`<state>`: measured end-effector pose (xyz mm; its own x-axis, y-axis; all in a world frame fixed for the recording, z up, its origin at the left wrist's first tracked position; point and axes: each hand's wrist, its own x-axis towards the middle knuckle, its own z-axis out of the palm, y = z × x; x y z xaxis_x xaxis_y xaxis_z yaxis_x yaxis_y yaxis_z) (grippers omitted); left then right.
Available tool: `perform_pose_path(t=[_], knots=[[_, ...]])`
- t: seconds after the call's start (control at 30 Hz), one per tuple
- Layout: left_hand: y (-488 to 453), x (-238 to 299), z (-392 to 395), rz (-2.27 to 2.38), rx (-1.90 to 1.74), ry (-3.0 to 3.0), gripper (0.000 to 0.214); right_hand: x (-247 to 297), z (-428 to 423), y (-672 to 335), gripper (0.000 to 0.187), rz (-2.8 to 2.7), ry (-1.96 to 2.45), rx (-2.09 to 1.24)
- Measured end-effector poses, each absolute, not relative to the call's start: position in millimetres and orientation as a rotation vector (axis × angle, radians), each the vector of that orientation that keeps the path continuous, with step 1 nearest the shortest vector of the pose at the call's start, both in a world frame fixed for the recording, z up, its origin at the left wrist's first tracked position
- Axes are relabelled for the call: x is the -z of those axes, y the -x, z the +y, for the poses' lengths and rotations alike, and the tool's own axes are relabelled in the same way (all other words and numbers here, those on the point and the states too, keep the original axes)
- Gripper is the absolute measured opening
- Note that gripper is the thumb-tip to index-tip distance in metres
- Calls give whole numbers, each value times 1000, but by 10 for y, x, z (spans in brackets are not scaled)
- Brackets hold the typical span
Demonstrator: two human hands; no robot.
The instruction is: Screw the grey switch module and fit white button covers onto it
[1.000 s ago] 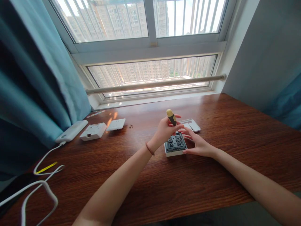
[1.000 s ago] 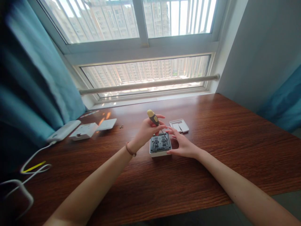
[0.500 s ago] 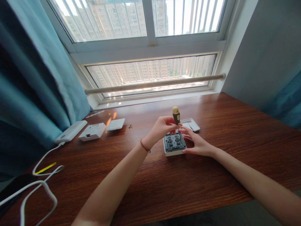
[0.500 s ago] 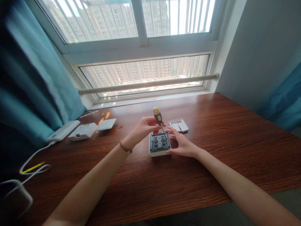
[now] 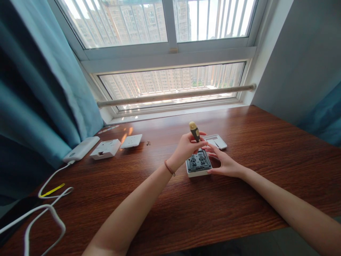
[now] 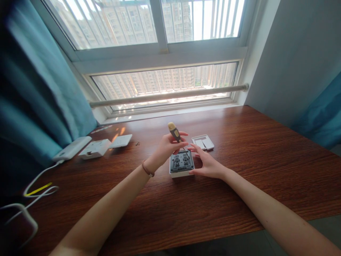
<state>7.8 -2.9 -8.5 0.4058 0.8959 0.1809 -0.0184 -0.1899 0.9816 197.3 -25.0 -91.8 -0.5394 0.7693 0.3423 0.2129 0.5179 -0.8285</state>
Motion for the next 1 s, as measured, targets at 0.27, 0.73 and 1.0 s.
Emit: perform_pose_path(t=[0.27, 0.73, 1.0], knots=[[-26, -15, -34, 676, -885, -1452, 29, 956, -241, -1979, 95, -2020, 803, -981], [-72, 51, -40, 956, -1016, -1578, 32, 896, -265, -1971, 94, -2042, 804, -979], [18, -79, -42, 736, -888, -1520, 30, 910, -262, -1972, 94, -2030, 809, -999]])
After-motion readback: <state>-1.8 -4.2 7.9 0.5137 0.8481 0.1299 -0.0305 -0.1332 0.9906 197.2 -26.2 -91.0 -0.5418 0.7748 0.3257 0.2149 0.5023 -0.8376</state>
